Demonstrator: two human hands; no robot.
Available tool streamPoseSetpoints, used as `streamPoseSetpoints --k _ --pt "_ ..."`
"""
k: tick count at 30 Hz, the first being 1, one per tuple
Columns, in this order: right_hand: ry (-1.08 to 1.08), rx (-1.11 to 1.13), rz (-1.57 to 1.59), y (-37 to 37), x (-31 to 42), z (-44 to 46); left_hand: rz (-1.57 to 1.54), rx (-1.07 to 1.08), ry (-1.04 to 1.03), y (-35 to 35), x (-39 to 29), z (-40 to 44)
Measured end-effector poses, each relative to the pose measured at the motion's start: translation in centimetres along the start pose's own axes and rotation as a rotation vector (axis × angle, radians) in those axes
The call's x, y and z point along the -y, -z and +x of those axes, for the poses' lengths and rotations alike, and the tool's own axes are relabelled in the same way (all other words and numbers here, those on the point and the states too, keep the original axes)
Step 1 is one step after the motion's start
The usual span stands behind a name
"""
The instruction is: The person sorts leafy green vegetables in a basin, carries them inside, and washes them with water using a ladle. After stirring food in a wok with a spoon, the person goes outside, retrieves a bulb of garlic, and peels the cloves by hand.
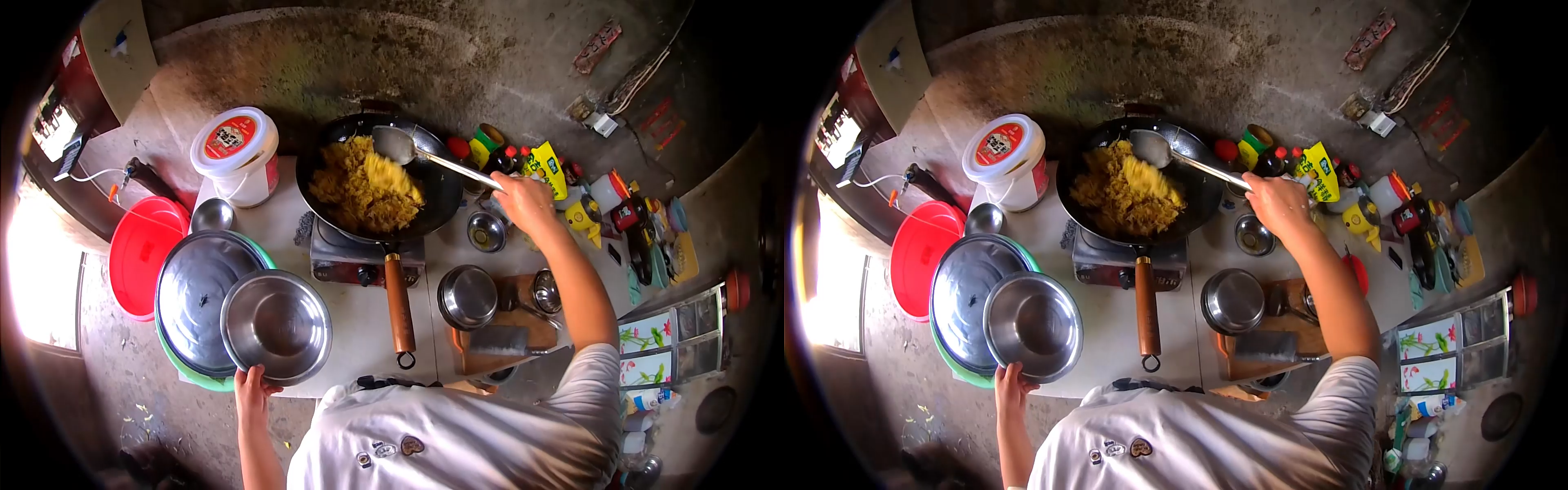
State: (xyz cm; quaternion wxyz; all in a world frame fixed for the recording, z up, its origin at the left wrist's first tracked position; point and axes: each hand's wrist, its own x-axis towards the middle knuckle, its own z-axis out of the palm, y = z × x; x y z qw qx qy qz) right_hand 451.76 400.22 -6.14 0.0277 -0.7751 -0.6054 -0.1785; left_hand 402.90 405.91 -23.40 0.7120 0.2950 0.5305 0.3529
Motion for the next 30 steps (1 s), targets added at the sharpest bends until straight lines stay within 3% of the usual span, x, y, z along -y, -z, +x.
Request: streamPoseSetpoints --k 12,14,19,26,30 --pt "0.174 0.098 -0.279 5.8 2.7 1.1 -0.018 -0.024 0.027 0.6 0.6 0.0" --pt "0.215 0.253 -0.395 4.5 4.7 1.8 -0.022 -0.029 0.028 0.9 0.9 0.1" --pt "0.340 0.113 -0.344 -2.5 5.3 3.7 -0.001 -0.009 0.049 0.3 1.1 0.2" --pt "0.304 0.039 -0.375 6.3 7.1 2.6 0.018 0.020 0.068 1.6 1.4 0.2" --pt "0.404 0.142 -0.498 1.6 8.1 2.4 0.004 0.015 0.065 1.3 1.5 0.2"
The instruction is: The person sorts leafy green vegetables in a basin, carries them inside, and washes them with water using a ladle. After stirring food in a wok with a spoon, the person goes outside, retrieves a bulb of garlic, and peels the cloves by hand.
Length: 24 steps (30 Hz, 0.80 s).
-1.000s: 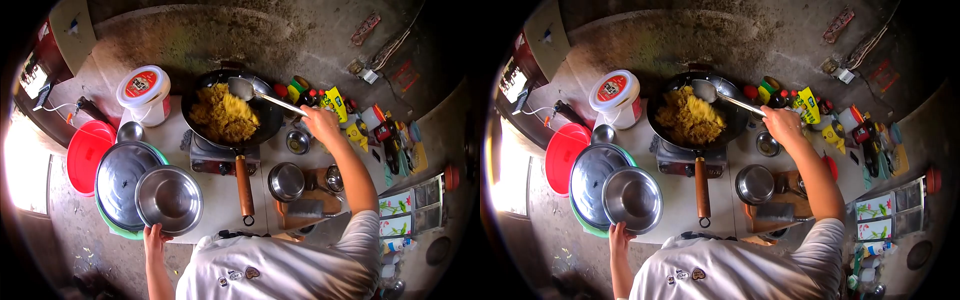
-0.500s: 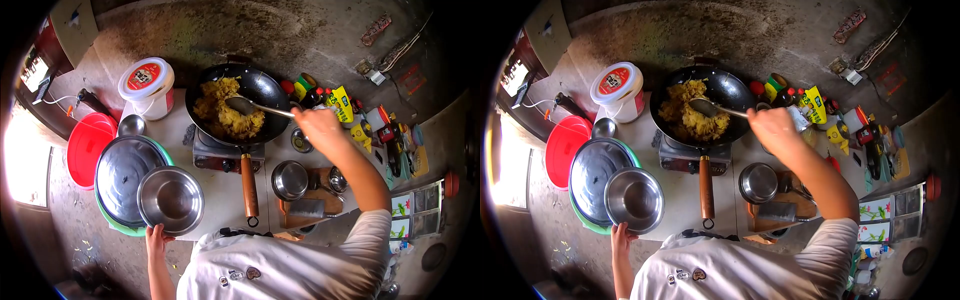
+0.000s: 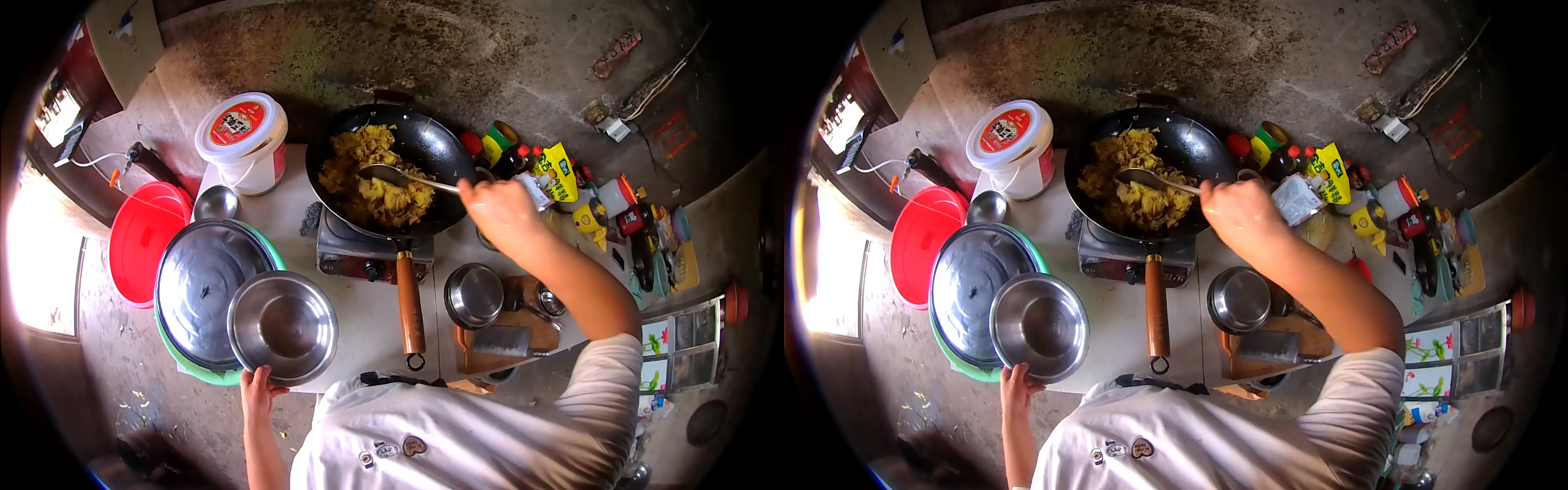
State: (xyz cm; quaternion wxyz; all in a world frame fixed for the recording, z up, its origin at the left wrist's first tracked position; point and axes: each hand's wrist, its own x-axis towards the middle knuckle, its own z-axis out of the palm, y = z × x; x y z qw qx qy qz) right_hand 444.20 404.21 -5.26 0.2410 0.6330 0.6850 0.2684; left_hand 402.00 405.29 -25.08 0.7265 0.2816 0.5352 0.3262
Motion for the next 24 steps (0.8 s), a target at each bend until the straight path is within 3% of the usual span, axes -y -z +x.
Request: streamPoseSetpoints --k 2,5,9,11,14,18,24 --pt "-0.049 -0.103 0.124 -3.3 1.1 1.0 0.007 0.010 0.007 -0.2 -0.1 0.0" --pt "-0.111 -0.086 0.176 -3.4 -0.2 0.5 -0.012 0.077 -0.003 -1.0 -0.4 -0.2" --pt "-0.109 0.003 0.160 2.3 -2.0 -2.3 0.017 0.005 -0.019 -1.1 -0.8 -0.8" --pt "0.015 0.124 0.162 4.1 -2.2 -3.6 0.005 0.001 -0.022 -0.7 -0.5 -0.6" --pt "0.049 0.098 0.128 4.6 -2.1 -4.7 -0.015 -0.034 -0.026 -0.6 -0.3 -0.5" --pt "-0.103 0.093 0.088 5.0 -4.5 -4.2 -0.007 -0.005 -0.027 -0.8 -0.8 -0.6" --pt "-0.156 0.142 0.101 -2.7 -2.0 -0.2 -0.007 0.014 -0.027 -1.6 -1.3 -0.5"
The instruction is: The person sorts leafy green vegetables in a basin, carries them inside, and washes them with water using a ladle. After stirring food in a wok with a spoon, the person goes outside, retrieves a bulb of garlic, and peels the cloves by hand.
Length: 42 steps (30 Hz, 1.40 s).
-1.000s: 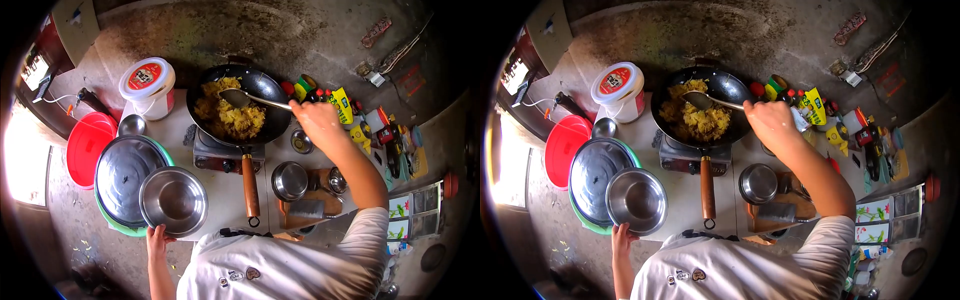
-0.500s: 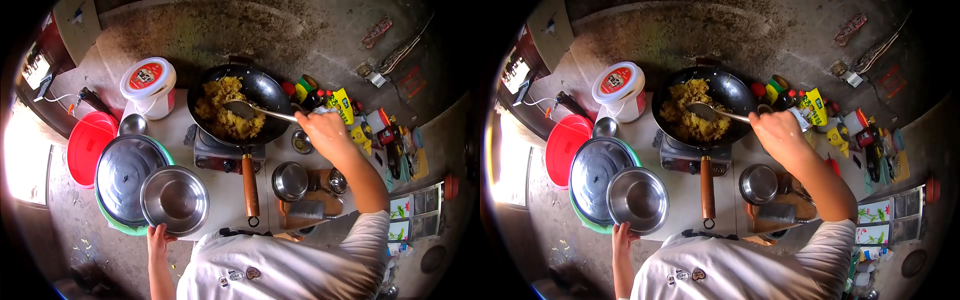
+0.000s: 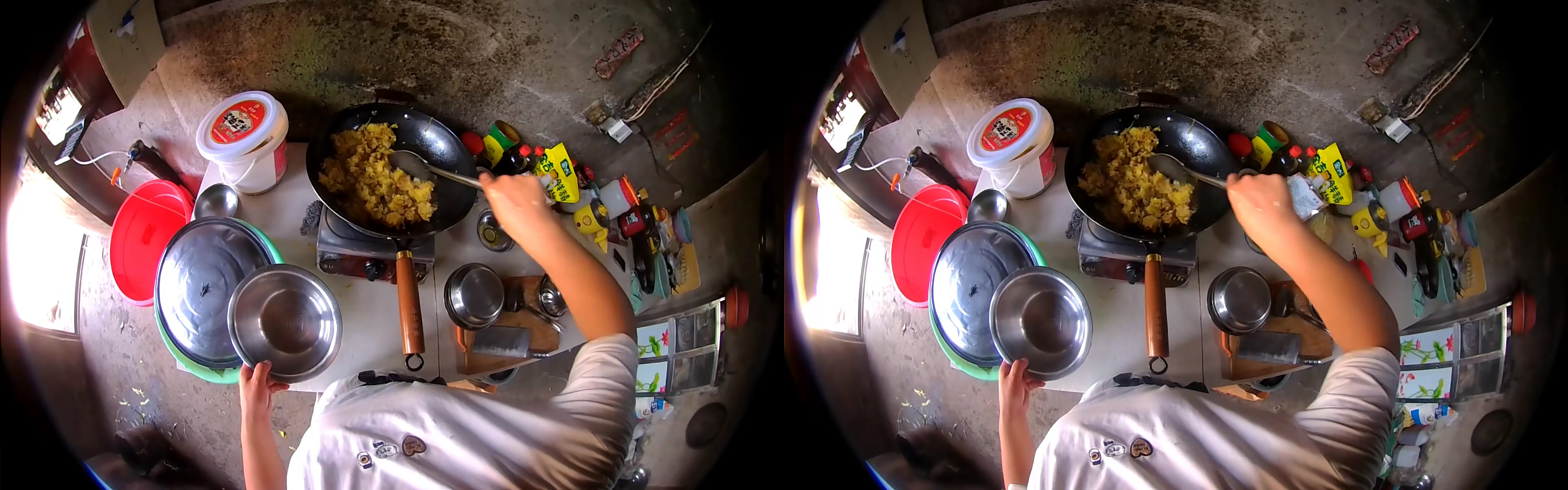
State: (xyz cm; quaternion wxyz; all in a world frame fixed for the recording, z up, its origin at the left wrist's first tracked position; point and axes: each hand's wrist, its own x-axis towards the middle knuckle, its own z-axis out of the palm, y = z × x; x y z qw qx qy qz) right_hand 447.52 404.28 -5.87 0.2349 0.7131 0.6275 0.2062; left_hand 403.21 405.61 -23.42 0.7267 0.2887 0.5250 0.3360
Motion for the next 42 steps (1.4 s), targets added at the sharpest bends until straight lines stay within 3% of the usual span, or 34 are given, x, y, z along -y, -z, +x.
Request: streamPoseSetpoints --k 5,8,11,14,15,16,20,22,29,31,32,34,36,38,41,42 --pt "-0.108 -0.029 0.021 -1.1 0.3 1.7 0.007 0.007 0.006 -0.1 0.0 0.2" --pt "-0.084 -0.181 0.041 3.8 0.1 -1.2 0.026 -0.006 0.010 0.4 0.2 0.1" --pt "-0.066 -0.124 0.022 6.6 1.0 -2.6 0.006 -0.030 0.016 0.5 0.2 0.1" --pt "0.048 -0.076 -0.035 1.5 1.5 -0.3 0.011 0.021 0.019 0.5 0.3 0.3" --pt "0.021 -0.150 -0.036 0.9 1.1 0.2 0.010 0.009 0.020 0.2 0.4 0.3" --pt "-0.077 -0.042 0.044 0.7 0.5 0.6 0.008 -0.003 0.023 0.0 0.4 0.3" --pt "-0.184 -0.029 0.092 3.5 -2.7 -0.3 0.016 -0.003 0.015 0.1 0.4 0.1" --pt "-0.269 0.107 0.020 4.6 -4.2 0.6 0.019 0.045 0.038 0.9 0.8 0.3" --pt "-0.257 0.308 0.008 1.2 -8.4 6.1 0.027 0.078 0.045 0.3 1.0 0.5" --pt "-0.137 0.735 0.420 -0.6 -10.6 7.1 0.016 0.057 0.043 0.4 1.0 0.5" --pt "-0.136 0.733 0.421 -1.3 -11.0 6.9 0.016 0.056 0.041 0.7 1.1 0.4" --pt "-0.166 1.074 0.972 -1.9 -10.5 6.1 0.002 0.045 0.032 1.3 1.5 0.5" --pt "-0.099 0.995 1.220 -5.3 -7.9 5.0 -0.016 0.025 0.031 1.0 1.2 0.4" --pt "-0.217 0.856 1.503 -7.5 -3.6 4.3 -0.036 -0.002 0.033 0.4 1.0 0.0" --pt "-0.255 0.504 1.592 -10.6 -0.1 4.0 -0.012 -0.012 0.026 -0.3 0.2 0.0" --pt "-0.250 0.502 1.595 -11.2 0.4 3.9 -0.003 0.000 0.031 -0.3 0.1 0.0"
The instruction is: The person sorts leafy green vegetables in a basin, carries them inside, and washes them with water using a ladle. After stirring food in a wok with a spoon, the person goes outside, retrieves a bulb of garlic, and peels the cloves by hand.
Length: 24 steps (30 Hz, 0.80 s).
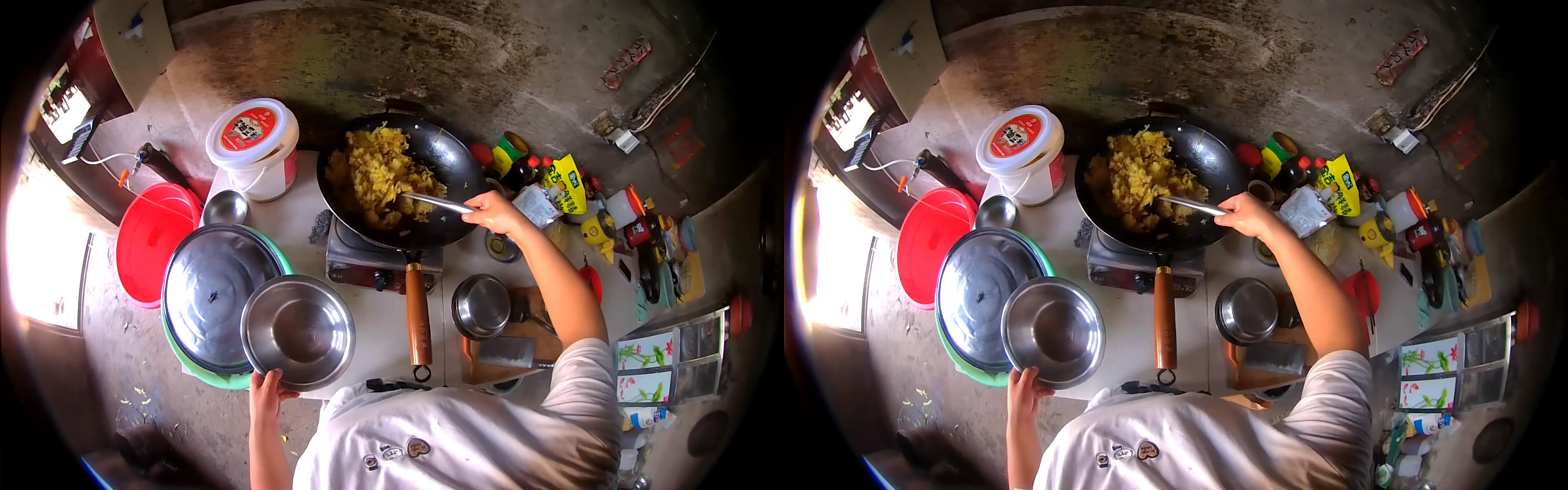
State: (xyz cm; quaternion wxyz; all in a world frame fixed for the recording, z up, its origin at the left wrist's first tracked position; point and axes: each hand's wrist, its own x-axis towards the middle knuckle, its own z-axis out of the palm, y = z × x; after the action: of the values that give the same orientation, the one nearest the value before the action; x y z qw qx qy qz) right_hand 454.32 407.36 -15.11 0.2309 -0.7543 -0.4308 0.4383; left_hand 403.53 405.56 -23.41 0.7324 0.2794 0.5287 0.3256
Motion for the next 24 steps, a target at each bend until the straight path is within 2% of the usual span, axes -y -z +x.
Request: streamPoseSetpoints --k 2,3,4,6,7,8,10,11,15,19,20,22,24 --pt "0.230 -0.271 -0.268 -0.5 -0.9 0.3 0.013 0.011 0.005 0.2 -0.1 0.0" --pt "0.135 -0.306 -0.350 -0.3 1.1 -1.1 0.018 0.005 0.002 0.3 -0.1 0.0" --pt "0.127 -0.365 -0.361 -0.1 2.1 -2.4 0.021 0.000 -0.001 0.4 0.0 0.0" --pt "0.156 -0.497 -0.580 0.0 4.5 -5.2 0.019 -0.022 -0.013 0.6 0.0 -0.2" --pt "0.298 -0.569 -0.722 0.1 5.0 -6.3 0.017 -0.045 -0.022 0.6 0.1 -0.4" --pt "0.298 -0.568 -0.727 -0.1 6.0 -7.4 0.013 -0.044 -0.020 0.7 0.2 -0.4" --pt "0.279 -0.642 -0.986 -0.7 7.8 -8.9 0.025 0.015 -0.002 1.0 0.3 -0.3" --pt "0.387 -0.689 -1.031 -0.8 7.5 -9.1 0.026 0.014 -0.001 1.0 0.4 -0.3" --pt "0.385 -0.754 -1.158 -0.7 8.9 -10.2 0.008 0.045 0.000 0.7 0.2 -0.4" --pt "0.441 -0.699 -1.280 -1.9 9.0 -10.1 0.008 0.048 -0.015 0.8 0.1 -0.5" --pt "0.357 -0.548 -1.364 -2.2 9.3 -10.5 0.008 0.048 -0.017 0.9 0.2 -0.6" --pt "0.430 -0.377 -1.314 -2.2 9.7 -12.2 0.014 0.045 -0.025 1.3 0.3 -0.7" --pt "0.433 -0.344 -1.324 -0.2 10.6 -13.7 0.015 0.024 -0.022 1.7 0.5 -0.7"
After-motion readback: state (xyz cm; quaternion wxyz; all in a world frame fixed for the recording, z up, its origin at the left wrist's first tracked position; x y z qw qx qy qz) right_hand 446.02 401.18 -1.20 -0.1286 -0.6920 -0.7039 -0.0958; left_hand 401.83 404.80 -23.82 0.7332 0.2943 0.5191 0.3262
